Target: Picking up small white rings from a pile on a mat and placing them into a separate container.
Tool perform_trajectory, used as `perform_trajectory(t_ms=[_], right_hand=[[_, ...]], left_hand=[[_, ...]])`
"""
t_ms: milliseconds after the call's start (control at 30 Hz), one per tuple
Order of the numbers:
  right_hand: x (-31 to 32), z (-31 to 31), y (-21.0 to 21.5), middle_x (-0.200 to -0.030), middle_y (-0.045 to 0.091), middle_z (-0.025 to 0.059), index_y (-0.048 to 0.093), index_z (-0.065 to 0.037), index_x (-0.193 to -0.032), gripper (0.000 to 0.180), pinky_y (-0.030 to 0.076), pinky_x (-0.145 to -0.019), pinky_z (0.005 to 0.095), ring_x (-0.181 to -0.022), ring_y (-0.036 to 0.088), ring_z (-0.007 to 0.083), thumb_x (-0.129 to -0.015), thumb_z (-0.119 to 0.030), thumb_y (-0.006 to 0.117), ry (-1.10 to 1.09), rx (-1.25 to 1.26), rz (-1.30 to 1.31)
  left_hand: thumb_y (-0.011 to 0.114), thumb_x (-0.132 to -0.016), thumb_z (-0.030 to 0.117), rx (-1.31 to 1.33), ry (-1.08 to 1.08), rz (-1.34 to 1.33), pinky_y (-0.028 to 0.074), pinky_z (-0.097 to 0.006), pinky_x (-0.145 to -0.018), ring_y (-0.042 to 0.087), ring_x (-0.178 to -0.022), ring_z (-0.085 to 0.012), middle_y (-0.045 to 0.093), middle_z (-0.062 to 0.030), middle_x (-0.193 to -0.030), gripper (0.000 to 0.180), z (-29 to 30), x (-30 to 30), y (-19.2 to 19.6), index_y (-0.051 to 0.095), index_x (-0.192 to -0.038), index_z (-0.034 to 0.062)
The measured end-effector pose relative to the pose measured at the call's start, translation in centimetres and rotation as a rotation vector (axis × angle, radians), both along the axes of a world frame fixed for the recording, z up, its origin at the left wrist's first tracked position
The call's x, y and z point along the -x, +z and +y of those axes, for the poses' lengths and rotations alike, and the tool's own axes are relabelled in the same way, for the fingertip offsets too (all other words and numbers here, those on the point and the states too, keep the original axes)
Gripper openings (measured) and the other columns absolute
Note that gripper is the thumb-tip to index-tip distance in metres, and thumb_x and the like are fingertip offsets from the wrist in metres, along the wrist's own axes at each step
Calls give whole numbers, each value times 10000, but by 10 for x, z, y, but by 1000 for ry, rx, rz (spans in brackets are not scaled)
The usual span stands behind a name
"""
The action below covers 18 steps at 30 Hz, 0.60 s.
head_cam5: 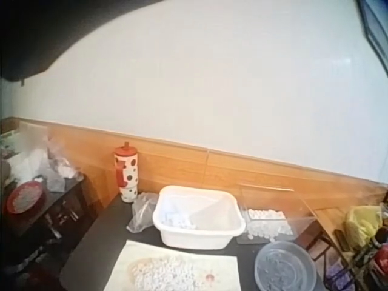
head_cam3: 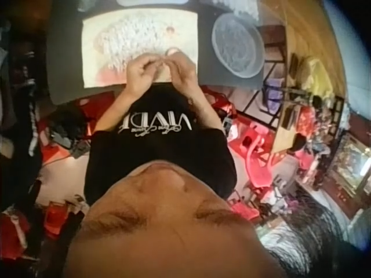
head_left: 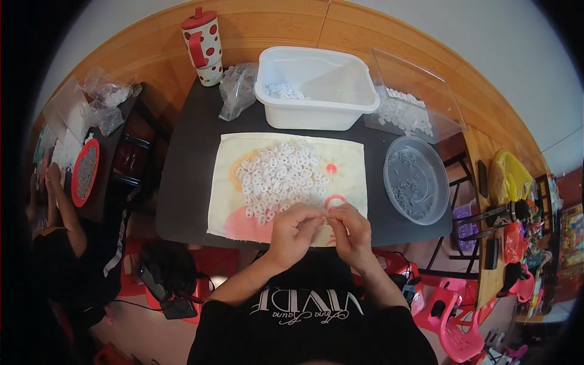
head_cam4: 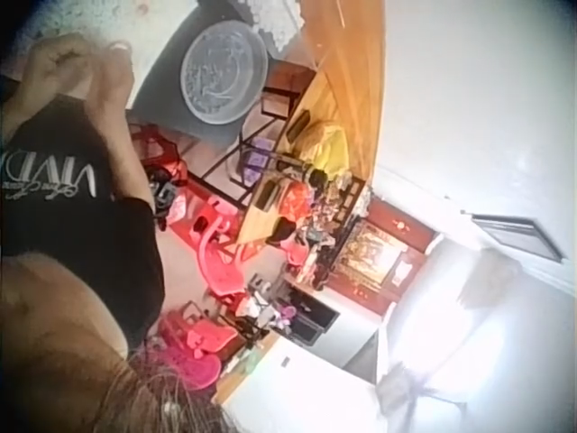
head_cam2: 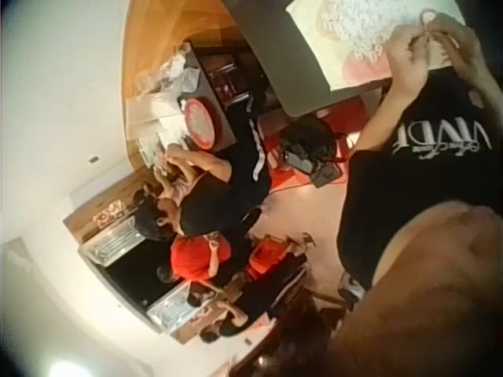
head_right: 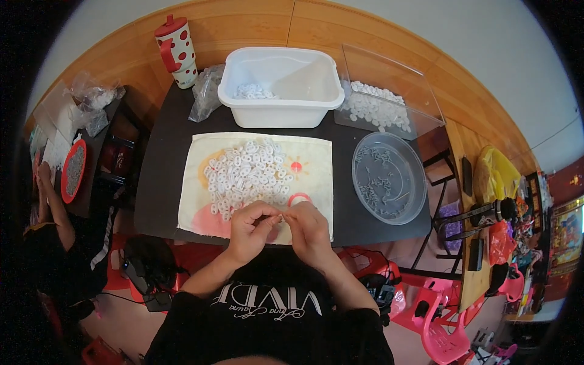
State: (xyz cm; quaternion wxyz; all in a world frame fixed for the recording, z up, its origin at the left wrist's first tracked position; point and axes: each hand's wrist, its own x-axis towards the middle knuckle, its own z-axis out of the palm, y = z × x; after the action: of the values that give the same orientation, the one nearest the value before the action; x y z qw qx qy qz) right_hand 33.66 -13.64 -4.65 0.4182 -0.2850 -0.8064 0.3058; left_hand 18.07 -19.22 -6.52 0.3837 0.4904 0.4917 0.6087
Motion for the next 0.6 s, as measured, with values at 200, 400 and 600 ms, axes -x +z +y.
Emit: perform_trajectory(t_ms=[200, 400, 600], right_hand=[[-2, 4, 8, -848, 643, 140, 655, 46, -1009, 153, 489, -669, 299, -744, 635, 237, -880, 111, 605, 18, 158, 33], [-3, 11, 13, -885, 675, 126, 669, 36, -1000, 169, 501, -711, 275, -791, 659, 197, -871, 123, 605, -10, 93, 31], [-3, 17, 12, -910, 675, 125, 670, 27, -1001, 190, 501, -737, 268, -821, 656, 188, -848, 132, 631, 51, 151, 18]], left_hand=[[651, -899, -79, 40, -40, -81, 450, -226, -609, 570, -696, -77, 627, -39, -833, 77, 0, 3, 7, 683, -949, -31], [648, -904, -74, 41, -57, -103, 455, -229, -594, 580, -684, -81, 629, -47, -849, 91, 0, 5, 4, 687, -974, -31], [638, -900, -82, 49, -68, -50, 460, -234, -579, 606, -664, -100, 630, -61, -850, 107, 3, 8, -1, 689, -979, -31]])
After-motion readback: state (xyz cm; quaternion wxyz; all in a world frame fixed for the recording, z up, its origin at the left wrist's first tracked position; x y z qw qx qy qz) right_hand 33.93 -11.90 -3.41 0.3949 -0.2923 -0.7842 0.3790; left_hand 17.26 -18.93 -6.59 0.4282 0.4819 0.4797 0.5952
